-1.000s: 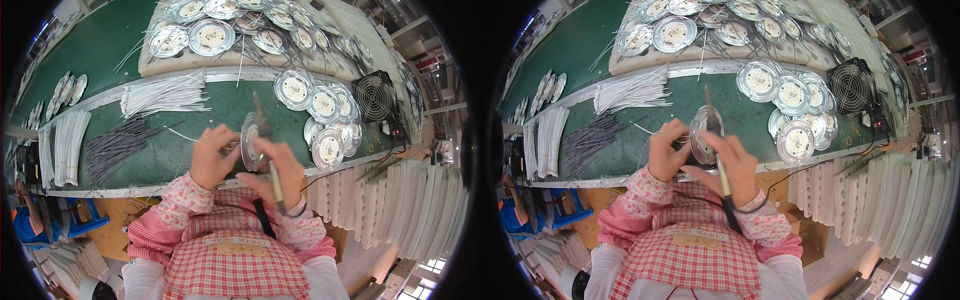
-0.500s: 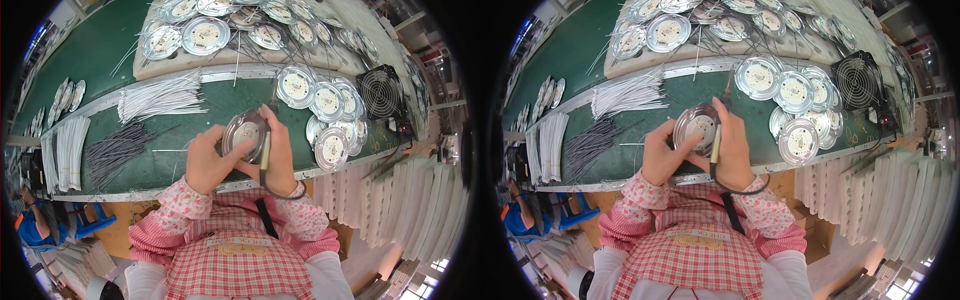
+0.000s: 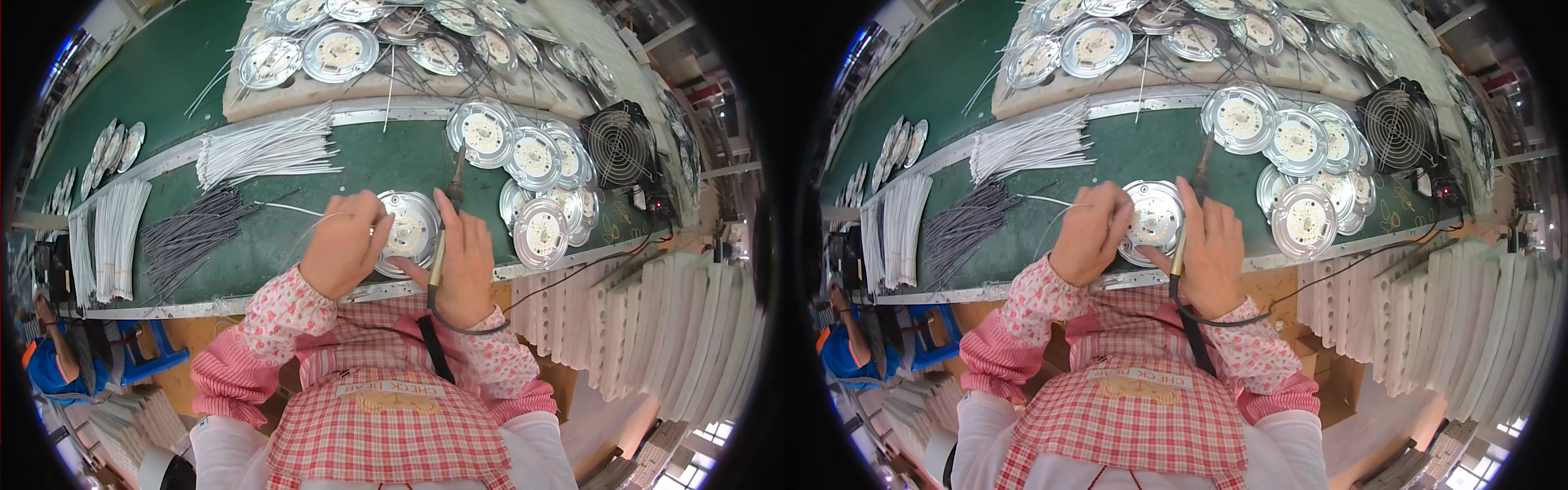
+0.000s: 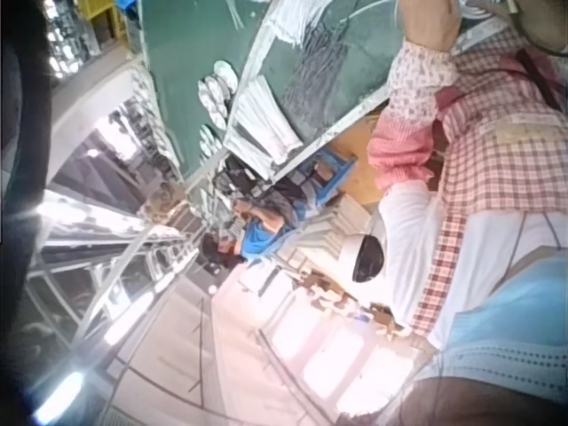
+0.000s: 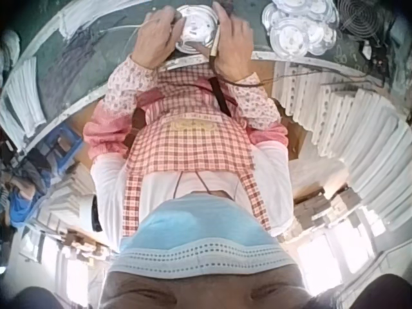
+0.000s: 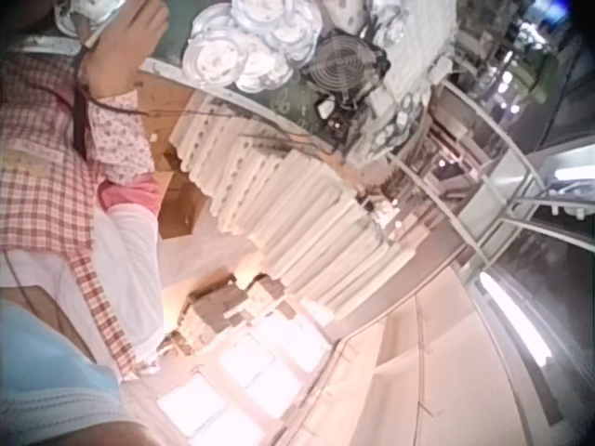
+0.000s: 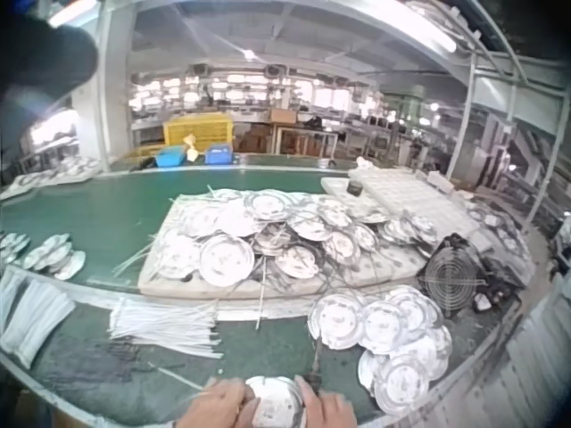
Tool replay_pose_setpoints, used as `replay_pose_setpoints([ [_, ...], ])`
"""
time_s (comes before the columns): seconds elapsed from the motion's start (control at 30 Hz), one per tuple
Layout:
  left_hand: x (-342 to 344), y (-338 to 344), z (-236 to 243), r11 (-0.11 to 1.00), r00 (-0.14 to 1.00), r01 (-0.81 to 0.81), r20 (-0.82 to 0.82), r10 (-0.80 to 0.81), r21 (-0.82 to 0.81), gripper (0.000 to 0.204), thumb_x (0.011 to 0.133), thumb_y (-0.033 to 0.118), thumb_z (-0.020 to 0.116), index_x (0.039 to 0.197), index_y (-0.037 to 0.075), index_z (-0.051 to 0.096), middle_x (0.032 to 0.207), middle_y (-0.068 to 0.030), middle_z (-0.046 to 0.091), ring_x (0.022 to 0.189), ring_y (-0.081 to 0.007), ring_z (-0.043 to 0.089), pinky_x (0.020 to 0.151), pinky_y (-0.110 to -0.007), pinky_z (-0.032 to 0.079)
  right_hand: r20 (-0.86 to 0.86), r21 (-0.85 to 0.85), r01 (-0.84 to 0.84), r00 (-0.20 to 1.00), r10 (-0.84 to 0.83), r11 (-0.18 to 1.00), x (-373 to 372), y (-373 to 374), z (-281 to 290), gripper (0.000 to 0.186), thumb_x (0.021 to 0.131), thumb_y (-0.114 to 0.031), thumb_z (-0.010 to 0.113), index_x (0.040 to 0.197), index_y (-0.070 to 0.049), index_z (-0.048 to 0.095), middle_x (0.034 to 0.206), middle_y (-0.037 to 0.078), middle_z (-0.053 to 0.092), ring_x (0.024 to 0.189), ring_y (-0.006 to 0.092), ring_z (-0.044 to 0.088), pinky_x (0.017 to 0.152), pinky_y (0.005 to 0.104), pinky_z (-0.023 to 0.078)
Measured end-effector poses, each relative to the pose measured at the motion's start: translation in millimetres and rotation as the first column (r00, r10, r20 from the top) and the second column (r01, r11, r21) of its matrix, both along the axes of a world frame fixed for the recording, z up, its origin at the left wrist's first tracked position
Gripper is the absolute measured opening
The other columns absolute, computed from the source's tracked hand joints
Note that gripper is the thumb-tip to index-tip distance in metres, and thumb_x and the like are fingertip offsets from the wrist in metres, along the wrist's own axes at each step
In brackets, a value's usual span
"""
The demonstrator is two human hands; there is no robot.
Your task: The person arranges bundles of wires and circular LED panels on the workbench, then solders wires onto the circular LED panels one by one using a soldering iron and solder wire.
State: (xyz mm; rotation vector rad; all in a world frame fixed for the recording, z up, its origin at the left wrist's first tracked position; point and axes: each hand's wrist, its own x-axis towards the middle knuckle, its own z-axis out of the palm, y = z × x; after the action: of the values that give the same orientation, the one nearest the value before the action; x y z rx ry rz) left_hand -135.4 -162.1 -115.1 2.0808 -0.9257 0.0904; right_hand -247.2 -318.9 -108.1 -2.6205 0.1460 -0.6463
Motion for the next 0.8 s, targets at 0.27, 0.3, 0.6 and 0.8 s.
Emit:
replay_pose_setpoints([
  [0.27, 15.8, 3.3, -1.0, 0.951, 0.953, 0.3, 0.014, -0.301, 0.077, 0.016, 0.073, 0.005, 0.069, 0.083, 0.006, 0.056, 0.088, -0.0063, 0.053, 0.08, -0.0255, 0.052, 0.073, -0.037, 0.037, 0.138, 0.458, -0.181, 0.982, 0.131, 0.87, -28.4, -25.9, 21.2, 0.026, 0.08, 0.003, 0.064, 0.105, -0.004, 0.07, 0.064, 0.01, 0.057, 0.051, 0.022, 0.055, 0.048, 0.0335, 0.041],
  [0.3, 16.4, 2.6, -0.8, 0.949, 0.952, 0.303, 0.025, -0.306, 0.087, 0.018, 0.071, 0.006, 0.07, 0.083, 0.006, 0.057, 0.089, -0.0059, 0.053, 0.081, -0.025, 0.052, 0.073, -0.037, 0.037, 0.098, 0.409, -0.226, 0.974, 0.204, 0.884, -29.6, -31.9, 22.5, 0.021, 0.082, 0.0, 0.063, 0.102, -0.003, 0.07, 0.067, 0.01, 0.061, 0.052, 0.0206, 0.056, 0.049, 0.0325, 0.041],
  [0.6, 18.9, -1.0, 3.6, 0.934, 0.945, 0.319, 0.021, -0.327, 0.16, 0.017, 0.073, 0.005, 0.069, 0.086, 0.006, 0.058, 0.09, -0.0055, 0.052, 0.083, -0.0245, 0.052, 0.074, -0.037, 0.036, 0.042, 0.392, -0.272, 0.96, 0.278, 0.879, -27.0, -31.5, 22.4, 0.017, 0.086, -0.005, 0.061, 0.099, 0.0, 0.07, 0.066, 0.008, 0.063, 0.052, 0.0177, 0.058, 0.049, 0.0304, 0.042],
  [0.8, 14.4, -5.6, 1.0, 0.942, 0.953, 0.255, 0.106, -0.283, 0.217, 0.014, 0.077, 0.007, 0.068, 0.086, 0.008, 0.058, 0.092, -0.0055, 0.053, 0.085, -0.0235, 0.054, 0.074, -0.037, 0.036, -0.057, 0.67, -0.108, 0.979, 0.196, 0.735, -35.8, -35.5, 12.4, 0.019, 0.092, -0.008, 0.056, 0.102, 0.001, 0.07, 0.068, 0.007, 0.064, 0.055, 0.0125, 0.058, 0.052, 0.0273, 0.044],
])
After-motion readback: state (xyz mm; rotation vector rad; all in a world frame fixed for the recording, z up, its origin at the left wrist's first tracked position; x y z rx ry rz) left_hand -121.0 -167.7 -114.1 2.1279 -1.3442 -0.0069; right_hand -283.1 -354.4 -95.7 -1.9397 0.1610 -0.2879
